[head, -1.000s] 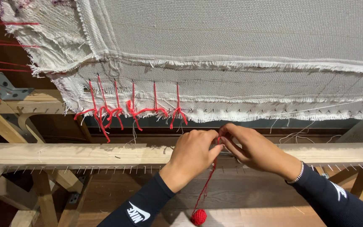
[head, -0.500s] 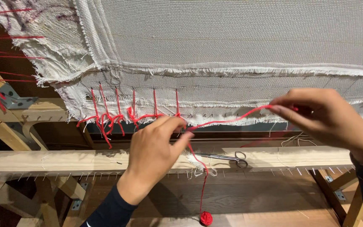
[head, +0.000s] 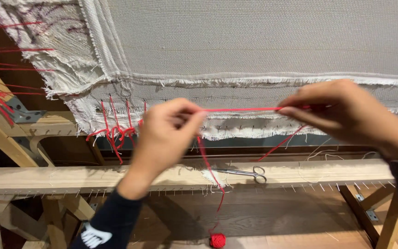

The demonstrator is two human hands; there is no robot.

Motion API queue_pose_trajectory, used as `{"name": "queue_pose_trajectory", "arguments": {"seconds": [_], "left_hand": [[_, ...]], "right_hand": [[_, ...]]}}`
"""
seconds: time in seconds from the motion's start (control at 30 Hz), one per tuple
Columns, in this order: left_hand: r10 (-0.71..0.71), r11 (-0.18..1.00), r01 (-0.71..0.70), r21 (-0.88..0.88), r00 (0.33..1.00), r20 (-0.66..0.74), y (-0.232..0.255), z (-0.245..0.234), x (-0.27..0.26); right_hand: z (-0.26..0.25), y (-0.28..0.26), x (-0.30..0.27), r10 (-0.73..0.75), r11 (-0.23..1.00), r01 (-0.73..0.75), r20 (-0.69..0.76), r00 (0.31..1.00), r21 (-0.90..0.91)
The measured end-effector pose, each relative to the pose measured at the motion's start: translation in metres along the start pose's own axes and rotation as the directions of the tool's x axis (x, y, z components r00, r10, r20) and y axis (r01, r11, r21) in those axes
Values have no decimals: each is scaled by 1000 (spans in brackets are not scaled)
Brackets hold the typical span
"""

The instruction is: Knotting red yarn onto a rug canvas on a weaving loom.

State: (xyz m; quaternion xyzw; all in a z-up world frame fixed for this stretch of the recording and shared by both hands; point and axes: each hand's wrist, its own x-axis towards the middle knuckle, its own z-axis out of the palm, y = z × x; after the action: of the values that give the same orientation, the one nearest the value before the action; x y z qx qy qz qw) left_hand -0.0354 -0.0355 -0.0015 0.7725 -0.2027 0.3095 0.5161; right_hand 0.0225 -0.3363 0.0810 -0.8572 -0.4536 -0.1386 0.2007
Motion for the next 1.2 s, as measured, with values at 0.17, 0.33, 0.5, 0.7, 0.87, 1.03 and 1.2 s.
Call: {"name": "queue_pose_trajectory", "arguments": {"seconds": [0.17,0.33,0.5,0.7,0.87,1.03,1.2], "left_hand": [[-119,988,126,93,990,-75,4,-34,-3],[-114,993,113,23,990,84,24,9,10],[-136,891,260,-372,935,327,20,71,14],[-303,834,369,-411,928,218,-23,50,-19],[-421,813,408,-415,905,63,-49,7,-50],[-451,841,447,-304,890,62,-38,-3,-57],[-333,942,334,-32,942,37,2,27,-44]], "right_hand": [[-23,80,-25,123,991,-119,-67,990,59],[-19,33,-13,153,987,-142,-180,972,75],[2,-22,14,-150,983,149,3,989,112],[5,-2,14,-231,970,218,125,965,107],[-10,22,8,-215,972,209,45,976,107],[-9,18,8,-168,984,170,-57,984,44],[36,5,15,-592,798,515,-250,766,-313]]}}
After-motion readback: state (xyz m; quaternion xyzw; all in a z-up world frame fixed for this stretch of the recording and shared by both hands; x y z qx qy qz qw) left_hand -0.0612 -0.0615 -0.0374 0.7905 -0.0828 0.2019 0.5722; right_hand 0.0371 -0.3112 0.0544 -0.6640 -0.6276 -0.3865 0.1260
